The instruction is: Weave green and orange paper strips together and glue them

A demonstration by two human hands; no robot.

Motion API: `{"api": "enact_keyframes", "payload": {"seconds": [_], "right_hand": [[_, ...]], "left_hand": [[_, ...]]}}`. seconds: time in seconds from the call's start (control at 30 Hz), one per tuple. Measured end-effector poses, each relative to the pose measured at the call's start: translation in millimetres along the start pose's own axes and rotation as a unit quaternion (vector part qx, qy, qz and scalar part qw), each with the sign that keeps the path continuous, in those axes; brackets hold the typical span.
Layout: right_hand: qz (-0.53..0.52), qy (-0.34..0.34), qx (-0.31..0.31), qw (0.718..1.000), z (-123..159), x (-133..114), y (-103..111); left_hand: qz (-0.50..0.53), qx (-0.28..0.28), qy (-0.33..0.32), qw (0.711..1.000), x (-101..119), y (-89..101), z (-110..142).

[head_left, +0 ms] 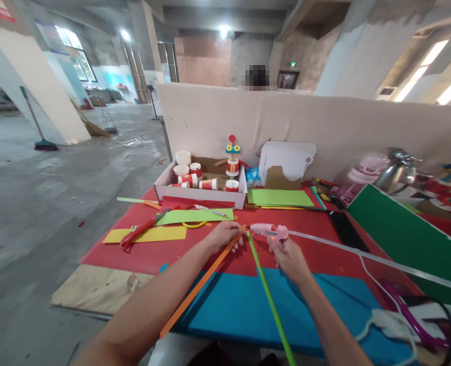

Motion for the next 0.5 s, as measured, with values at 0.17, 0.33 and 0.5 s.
{"api": "enact_keyframes", "payload": {"seconds": [0.17, 0.33, 0.5], "right_hand": [[-0.135, -0.077, -0.039, 0.987, -2, 3, 1], [-0.142, -0.124, 0.021, 0.982, -11, 20, 9], [0.133, -0.135, 0.019, 0.982, -19, 38, 25]], "left_hand": [[0.014, -0.011, -0.011, 1.000, 0, 2.7, 0], [0.017, 0.002, -0.006, 1.000, 2, 3.3, -1], [0.003, 0.000, -0.003, 1.000, 3, 2.7, 1]]}}
Point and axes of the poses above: each hand's wrist, its own z-axis away from the middle knuckle, its own y-axis out of the back of the hand, x = y × z, the point moved 1 cm from there along -z, towards the middle knuckle
